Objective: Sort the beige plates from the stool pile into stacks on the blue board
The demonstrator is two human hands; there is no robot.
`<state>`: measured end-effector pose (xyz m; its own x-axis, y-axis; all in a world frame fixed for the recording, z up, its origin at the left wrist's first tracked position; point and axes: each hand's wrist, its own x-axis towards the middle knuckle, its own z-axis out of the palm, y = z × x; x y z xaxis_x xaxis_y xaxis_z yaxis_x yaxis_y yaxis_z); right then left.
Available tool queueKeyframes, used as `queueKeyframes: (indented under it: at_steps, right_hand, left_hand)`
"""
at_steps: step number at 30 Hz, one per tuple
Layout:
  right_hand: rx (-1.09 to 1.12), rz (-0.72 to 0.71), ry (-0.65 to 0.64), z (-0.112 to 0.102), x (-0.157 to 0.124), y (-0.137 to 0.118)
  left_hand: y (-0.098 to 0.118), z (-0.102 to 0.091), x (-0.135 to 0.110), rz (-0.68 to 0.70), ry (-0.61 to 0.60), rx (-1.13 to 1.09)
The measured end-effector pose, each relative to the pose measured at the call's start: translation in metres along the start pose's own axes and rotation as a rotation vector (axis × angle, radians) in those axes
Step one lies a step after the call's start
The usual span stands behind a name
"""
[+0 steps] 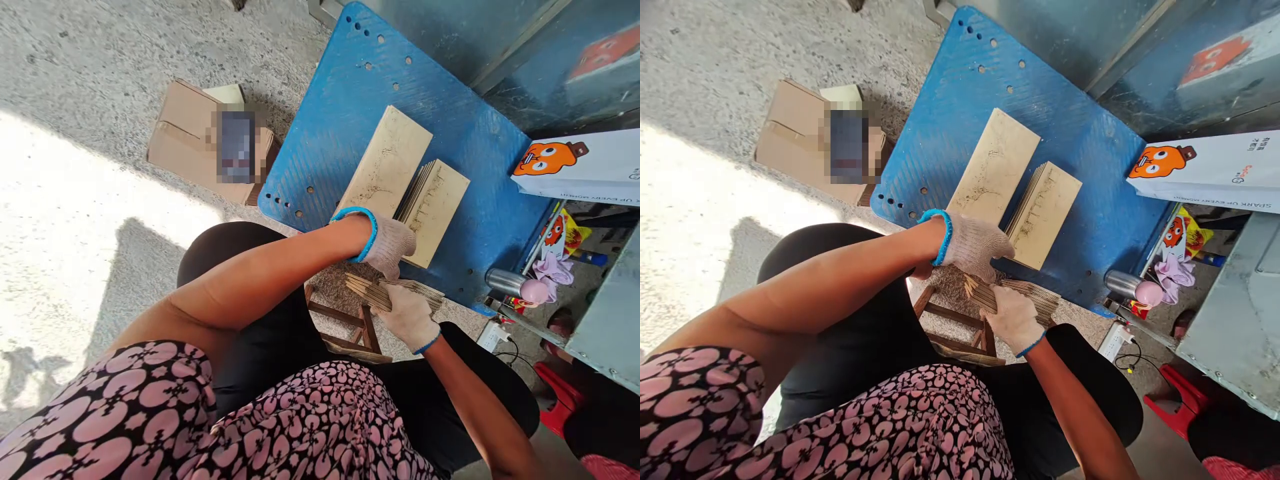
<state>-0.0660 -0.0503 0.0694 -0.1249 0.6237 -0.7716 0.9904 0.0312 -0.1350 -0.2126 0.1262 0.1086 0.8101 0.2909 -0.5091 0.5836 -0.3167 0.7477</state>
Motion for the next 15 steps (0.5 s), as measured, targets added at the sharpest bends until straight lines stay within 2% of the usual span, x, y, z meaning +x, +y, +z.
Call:
queueKeyframes:
  at_steps: [6, 10, 15]
  right_hand:
    - [-0.145, -0.029, -0.067, 0.022, 0.031, -0.013]
    - [-0.167, 0.019, -0.080, 0.036, 0.050, -0.007]
    - [-0.184, 0.057, -0.076, 0.044, 0.065, 0.003]
  left_hand:
    - [0.006, -0.011, -0.009, -0.005, -0.064, 0.005]
    - [0.009, -0.017, -0.016, -0.053, -0.066, 0.028]
    - [0.007, -0.012, -0.004, -0.044, -0.103, 0.086]
